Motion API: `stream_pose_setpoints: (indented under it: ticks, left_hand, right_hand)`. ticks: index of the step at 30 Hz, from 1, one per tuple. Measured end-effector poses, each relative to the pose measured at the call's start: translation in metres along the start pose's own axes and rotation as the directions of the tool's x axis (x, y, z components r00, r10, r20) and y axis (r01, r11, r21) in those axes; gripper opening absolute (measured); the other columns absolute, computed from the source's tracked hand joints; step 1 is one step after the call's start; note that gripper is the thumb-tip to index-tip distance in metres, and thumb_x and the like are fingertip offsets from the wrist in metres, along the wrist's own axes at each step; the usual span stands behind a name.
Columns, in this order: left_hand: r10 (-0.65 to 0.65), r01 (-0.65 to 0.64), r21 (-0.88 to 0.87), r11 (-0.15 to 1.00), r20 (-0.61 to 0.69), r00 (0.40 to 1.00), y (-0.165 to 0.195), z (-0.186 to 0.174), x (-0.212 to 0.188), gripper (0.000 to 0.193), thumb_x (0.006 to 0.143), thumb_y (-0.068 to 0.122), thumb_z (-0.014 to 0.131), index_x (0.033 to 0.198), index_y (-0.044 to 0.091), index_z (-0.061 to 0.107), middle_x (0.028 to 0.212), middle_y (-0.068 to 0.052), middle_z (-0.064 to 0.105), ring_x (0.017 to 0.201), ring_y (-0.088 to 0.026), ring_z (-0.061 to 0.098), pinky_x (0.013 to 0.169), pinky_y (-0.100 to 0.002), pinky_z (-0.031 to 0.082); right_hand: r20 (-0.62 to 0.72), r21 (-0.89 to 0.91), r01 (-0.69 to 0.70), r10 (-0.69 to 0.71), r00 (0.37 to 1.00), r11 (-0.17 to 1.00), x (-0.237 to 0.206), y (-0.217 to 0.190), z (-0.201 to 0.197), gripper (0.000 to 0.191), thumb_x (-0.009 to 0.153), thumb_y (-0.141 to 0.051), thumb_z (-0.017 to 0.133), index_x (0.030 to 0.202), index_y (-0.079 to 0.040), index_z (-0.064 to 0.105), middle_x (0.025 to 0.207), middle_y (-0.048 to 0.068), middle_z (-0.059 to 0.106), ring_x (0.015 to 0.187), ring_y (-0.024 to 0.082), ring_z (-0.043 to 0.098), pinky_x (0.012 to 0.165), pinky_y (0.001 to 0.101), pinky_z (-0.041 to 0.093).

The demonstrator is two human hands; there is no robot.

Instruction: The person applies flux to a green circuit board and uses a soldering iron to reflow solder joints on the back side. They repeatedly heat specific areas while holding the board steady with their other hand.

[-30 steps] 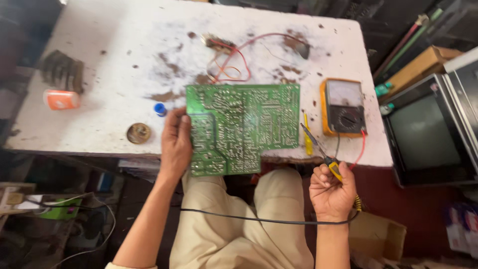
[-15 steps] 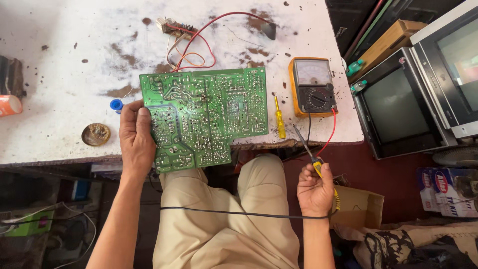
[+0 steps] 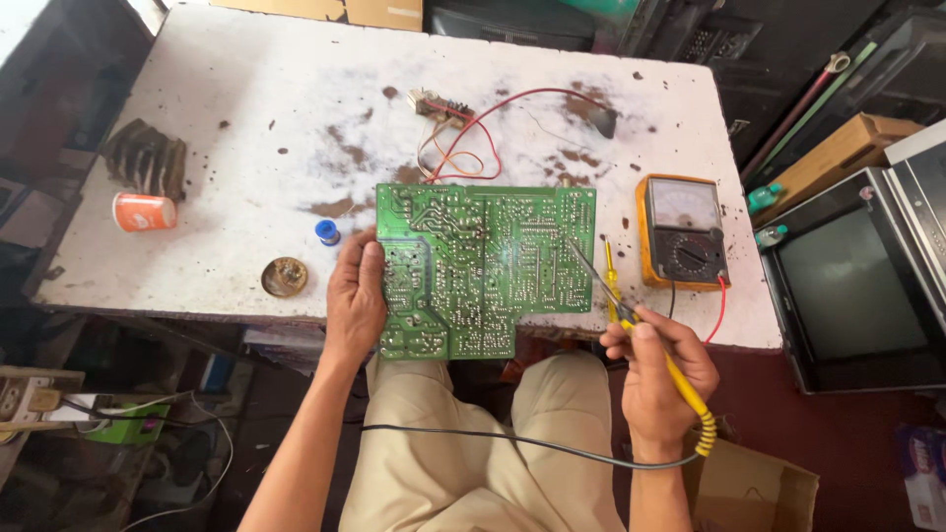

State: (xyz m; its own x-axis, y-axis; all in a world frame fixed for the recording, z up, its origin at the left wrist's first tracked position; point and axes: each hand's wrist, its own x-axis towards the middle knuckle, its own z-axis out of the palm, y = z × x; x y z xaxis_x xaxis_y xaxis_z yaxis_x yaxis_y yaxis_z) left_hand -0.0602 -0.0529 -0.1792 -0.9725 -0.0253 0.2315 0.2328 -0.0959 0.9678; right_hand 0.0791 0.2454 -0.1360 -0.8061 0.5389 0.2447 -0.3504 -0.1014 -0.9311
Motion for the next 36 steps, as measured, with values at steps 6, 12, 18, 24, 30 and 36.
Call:
stream_pose_setpoints:
  ticks: [6,12,18,24,30,36]
  left_hand:
    - [-0.013,0.012,-0.042,0.999,-0.011,1.000,0.003,0.002,0.001,0.034,0.112,0.023,0.046,0.133,0.000,0.059,0.109,0.000,0.068,0.096,-0.005,0.057,0.084,-0.022,0.048]
    - [0.010,-0.010,-0.011,1.000,-0.016,1.000,0.006,0.002,-0.001,0.034,0.112,0.023,0.046,0.133,-0.001,0.060,0.112,-0.002,0.068,0.100,-0.006,0.057,0.088,-0.022,0.048]
    - [0.024,-0.024,-0.005,1.000,-0.023,0.999,0.004,0.002,0.000,0.036,0.112,0.024,0.047,0.134,-0.001,0.060,0.117,-0.004,0.068,0.106,-0.008,0.058,0.093,-0.023,0.049]
    - [0.031,-0.030,0.025,0.999,-0.029,0.999,0.003,0.002,0.000,0.036,0.111,0.024,0.048,0.135,-0.001,0.060,0.121,-0.005,0.068,0.109,-0.009,0.059,0.095,-0.024,0.049]
    - [0.026,-0.024,0.055,0.998,-0.028,0.999,0.006,0.002,-0.001,0.036,0.111,0.024,0.048,0.135,-0.001,0.060,0.119,-0.005,0.068,0.108,-0.009,0.059,0.094,-0.025,0.049]
    - [0.024,-0.024,0.016,1.000,-0.014,1.000,0.006,0.002,-0.002,0.036,0.112,0.024,0.047,0.135,-0.001,0.059,0.119,-0.005,0.068,0.107,-0.009,0.058,0.094,-0.024,0.048]
  right_hand:
    - [0.068,-0.298,0.153,-0.138,0.988,0.942,0.012,-0.010,0.029,0.019,0.101,-0.003,0.065,0.119,0.005,0.070,0.095,0.013,0.075,0.081,0.013,0.069,0.073,0.0249,0.057]
    - [0.062,-0.283,0.114,-0.101,0.993,0.952,0.019,-0.011,0.037,0.020,0.101,-0.004,0.066,0.118,0.004,0.070,0.095,0.012,0.075,0.080,0.011,0.069,0.071,0.0242,0.059]
    - [0.055,-0.300,0.114,-0.102,0.993,0.947,0.021,-0.011,0.037,0.020,0.101,-0.005,0.066,0.118,0.004,0.071,0.095,0.014,0.075,0.079,0.012,0.069,0.071,0.0245,0.058]
    - [0.053,-0.262,0.118,-0.107,0.993,0.958,0.021,-0.008,0.037,0.020,0.101,-0.004,0.066,0.118,0.004,0.070,0.095,0.014,0.075,0.079,0.012,0.069,0.071,0.0246,0.058]
    - [0.014,-0.237,0.084,-0.083,0.996,0.968,0.021,-0.001,0.032,0.019,0.102,-0.004,0.065,0.117,0.005,0.070,0.094,0.015,0.074,0.079,0.014,0.070,0.070,0.0256,0.058]
    - [-0.018,-0.044,0.039,-0.040,0.999,0.998,0.024,0.016,0.024,0.019,0.101,-0.004,0.065,0.117,0.005,0.069,0.093,0.016,0.074,0.076,0.017,0.071,0.066,0.0252,0.056]
